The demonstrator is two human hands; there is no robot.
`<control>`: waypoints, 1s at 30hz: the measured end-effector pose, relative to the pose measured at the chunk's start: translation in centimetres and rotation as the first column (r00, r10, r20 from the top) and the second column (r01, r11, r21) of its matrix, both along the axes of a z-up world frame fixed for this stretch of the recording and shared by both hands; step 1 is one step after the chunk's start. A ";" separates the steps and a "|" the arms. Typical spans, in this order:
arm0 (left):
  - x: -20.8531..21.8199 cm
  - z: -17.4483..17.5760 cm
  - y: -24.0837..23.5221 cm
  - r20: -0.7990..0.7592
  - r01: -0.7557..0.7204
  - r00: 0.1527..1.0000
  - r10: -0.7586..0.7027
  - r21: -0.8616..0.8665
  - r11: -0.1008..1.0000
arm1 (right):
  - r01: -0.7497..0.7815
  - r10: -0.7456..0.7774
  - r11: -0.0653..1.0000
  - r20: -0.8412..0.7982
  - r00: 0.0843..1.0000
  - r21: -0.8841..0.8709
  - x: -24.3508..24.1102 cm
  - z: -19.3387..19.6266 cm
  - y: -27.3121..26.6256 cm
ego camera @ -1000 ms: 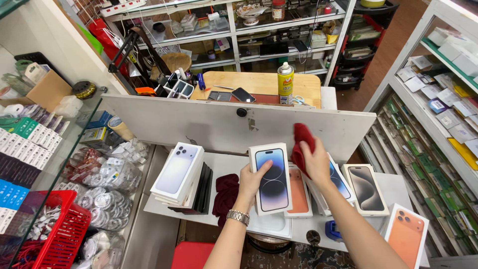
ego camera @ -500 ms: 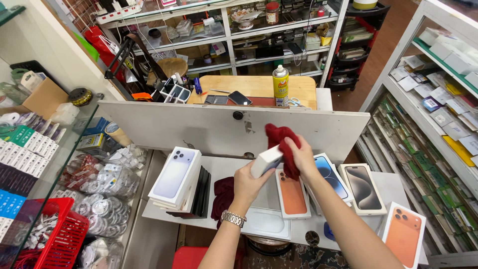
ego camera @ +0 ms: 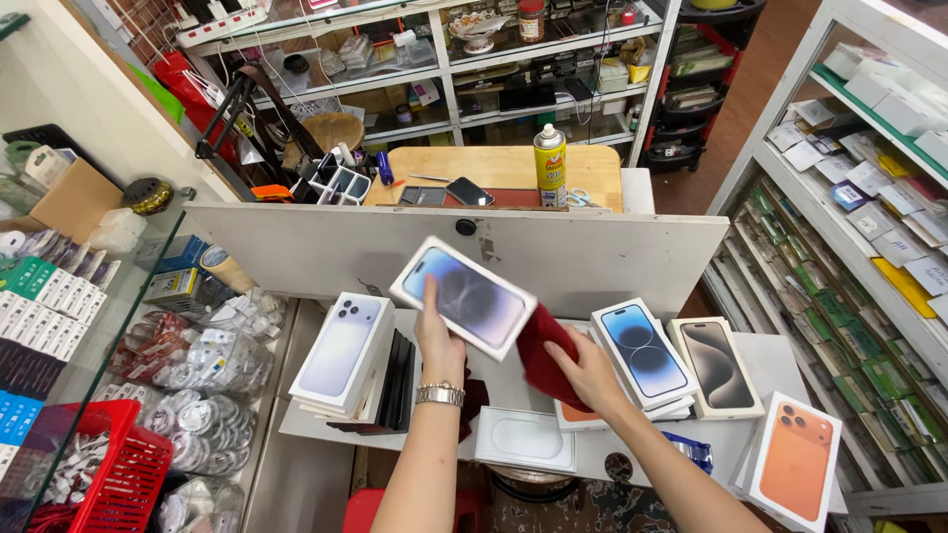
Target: The person wipes the surfaces of multiple smartphone boxes with a red cloth. They handle each box one at a time, turning them over to wipe different sides, then place them back on the counter.
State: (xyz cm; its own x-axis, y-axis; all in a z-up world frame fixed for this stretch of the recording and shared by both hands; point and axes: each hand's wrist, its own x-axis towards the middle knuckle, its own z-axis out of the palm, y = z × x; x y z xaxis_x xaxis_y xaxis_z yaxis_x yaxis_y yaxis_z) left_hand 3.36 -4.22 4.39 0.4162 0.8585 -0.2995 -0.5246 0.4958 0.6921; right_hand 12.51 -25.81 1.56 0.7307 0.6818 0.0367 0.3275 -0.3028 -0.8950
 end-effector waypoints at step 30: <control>-0.9 2.0 -3.6 -0.172 0.255 0.960 -0.222 0.201 0.946 | -0.187 0.040 0.964 0.591 0.806 0.190 -0.6 5.1 6.9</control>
State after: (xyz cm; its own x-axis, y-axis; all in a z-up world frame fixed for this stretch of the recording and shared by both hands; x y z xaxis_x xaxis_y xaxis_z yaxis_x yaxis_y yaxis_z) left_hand 2.48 -7.81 6.37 0.5829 0.7904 -0.1882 -0.2952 0.4218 0.8573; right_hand 11.86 -18.88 6.65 0.4407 0.6767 0.5898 0.8235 -0.0432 -0.5657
